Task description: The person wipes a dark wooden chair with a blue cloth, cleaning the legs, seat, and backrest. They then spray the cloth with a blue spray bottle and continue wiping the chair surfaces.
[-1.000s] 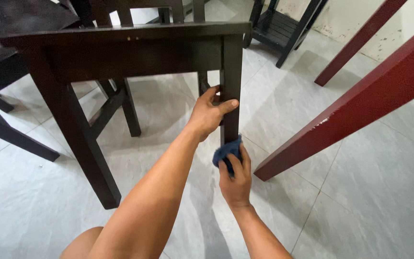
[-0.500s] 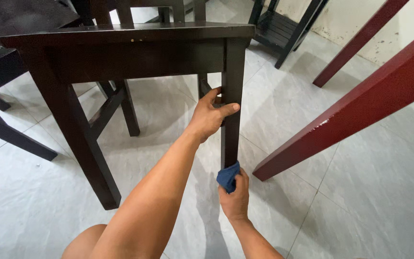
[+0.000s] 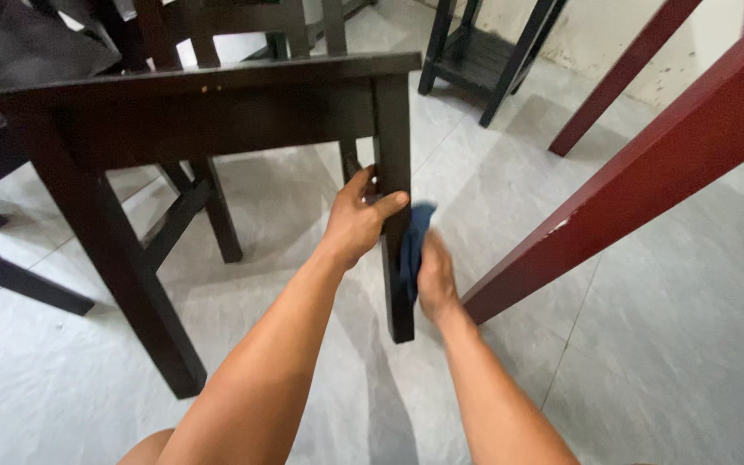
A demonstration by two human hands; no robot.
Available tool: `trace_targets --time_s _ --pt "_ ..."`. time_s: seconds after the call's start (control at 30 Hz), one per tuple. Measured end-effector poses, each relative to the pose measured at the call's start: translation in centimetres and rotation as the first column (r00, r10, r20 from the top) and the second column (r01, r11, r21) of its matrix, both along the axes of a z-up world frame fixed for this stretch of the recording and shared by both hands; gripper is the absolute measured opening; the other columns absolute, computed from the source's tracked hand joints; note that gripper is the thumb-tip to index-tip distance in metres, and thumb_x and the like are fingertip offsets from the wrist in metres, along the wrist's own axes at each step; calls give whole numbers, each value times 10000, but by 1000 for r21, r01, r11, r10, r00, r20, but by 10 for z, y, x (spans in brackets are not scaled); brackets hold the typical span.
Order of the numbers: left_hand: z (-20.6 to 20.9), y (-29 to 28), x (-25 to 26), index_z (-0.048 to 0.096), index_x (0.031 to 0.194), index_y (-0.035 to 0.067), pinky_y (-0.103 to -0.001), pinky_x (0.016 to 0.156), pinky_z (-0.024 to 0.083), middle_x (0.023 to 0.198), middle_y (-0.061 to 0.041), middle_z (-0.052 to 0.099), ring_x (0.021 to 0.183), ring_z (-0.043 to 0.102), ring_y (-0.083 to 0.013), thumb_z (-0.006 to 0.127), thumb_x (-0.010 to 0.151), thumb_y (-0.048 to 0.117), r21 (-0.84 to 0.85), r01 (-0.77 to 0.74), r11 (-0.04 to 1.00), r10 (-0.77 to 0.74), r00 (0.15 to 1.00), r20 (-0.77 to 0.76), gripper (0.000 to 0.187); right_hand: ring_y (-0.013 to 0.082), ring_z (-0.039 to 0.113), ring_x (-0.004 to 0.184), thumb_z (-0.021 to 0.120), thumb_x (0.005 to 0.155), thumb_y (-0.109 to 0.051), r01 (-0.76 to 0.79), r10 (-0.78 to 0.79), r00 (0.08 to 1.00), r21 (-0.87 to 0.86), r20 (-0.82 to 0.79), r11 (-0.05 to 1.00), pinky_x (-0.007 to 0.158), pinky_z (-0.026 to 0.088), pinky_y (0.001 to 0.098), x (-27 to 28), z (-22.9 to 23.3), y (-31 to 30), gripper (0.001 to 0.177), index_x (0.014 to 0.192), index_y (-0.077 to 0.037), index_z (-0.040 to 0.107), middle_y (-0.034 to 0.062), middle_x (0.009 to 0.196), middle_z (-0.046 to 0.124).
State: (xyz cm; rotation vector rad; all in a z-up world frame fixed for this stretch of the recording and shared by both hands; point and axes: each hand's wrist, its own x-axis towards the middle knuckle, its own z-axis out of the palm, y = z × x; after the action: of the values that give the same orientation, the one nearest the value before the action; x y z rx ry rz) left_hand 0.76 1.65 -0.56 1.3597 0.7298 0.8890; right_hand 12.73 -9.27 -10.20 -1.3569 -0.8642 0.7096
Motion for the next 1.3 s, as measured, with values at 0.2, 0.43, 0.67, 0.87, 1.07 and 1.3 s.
trace_targets --time_s 0.2,0.43,0.67,0.87,1.07,1.3 --pt "-2 -12 0 413 1474 -46 -333 941 555 1298 -195 667 1137 677 -239 788 837 171 -58 -19 998 17 1000 -24 771 173 547 802 381 1048 -289 39 -82 982 -241 -171 970 725 465 342 -22 -15 -43 420 951 8 662 66 864 619" --pt "-9 -21 -1 529 1418 -53 -316 937 555 1257 -159 700 1095 680 -202 700 899 62 -50 80 995 -72 986 152 559 112 541 804 454 1057 -258 14 -28 997 183 76 983 730 464 301 -2 96 26 326 1033 -10 664 17 875 630" --pt "-11 -21 -4 553 1381 -51 -316 950 562 1219 -129 703 1085 686 -182 697 899 43 -55 90 994 -85 993 76 512 98 645 846 550 1024 -259 89 -224 903 351 366 932 785 512 298 -18 154 67 324 1184 10 636 -6 931 696" --pt "-12 -24 -3 489 1439 -26 -333 968 546 1217 -137 704 1095 683 -206 707 886 47 -93 95 991 -81 986 143 599 105 580 812 525 1052 -301 26 -32 999 135 41 991 730 482 292 -9 143 47 368 1039 23 699 17 879 670" --pt "-7 -31 -9 497 1448 -14 -310 962 531 1244 -139 709 1110 680 -189 729 883 90 -86 34 996 -36 999 -26 619 122 548 758 528 1044 -321 79 -127 974 245 186 966 685 478 288 -15 166 63 336 1057 -14 664 41 838 634" --pt "-30 -26 -4 475 1424 -48 -317 928 559 1219 -161 702 1071 689 -202 724 881 40 -126 54 991 -35 988 149 604 113 575 840 549 1004 -233 -79 90 991 106 -96 991 748 481 288 -4 103 33 234 1071 -38 660 18 932 649"
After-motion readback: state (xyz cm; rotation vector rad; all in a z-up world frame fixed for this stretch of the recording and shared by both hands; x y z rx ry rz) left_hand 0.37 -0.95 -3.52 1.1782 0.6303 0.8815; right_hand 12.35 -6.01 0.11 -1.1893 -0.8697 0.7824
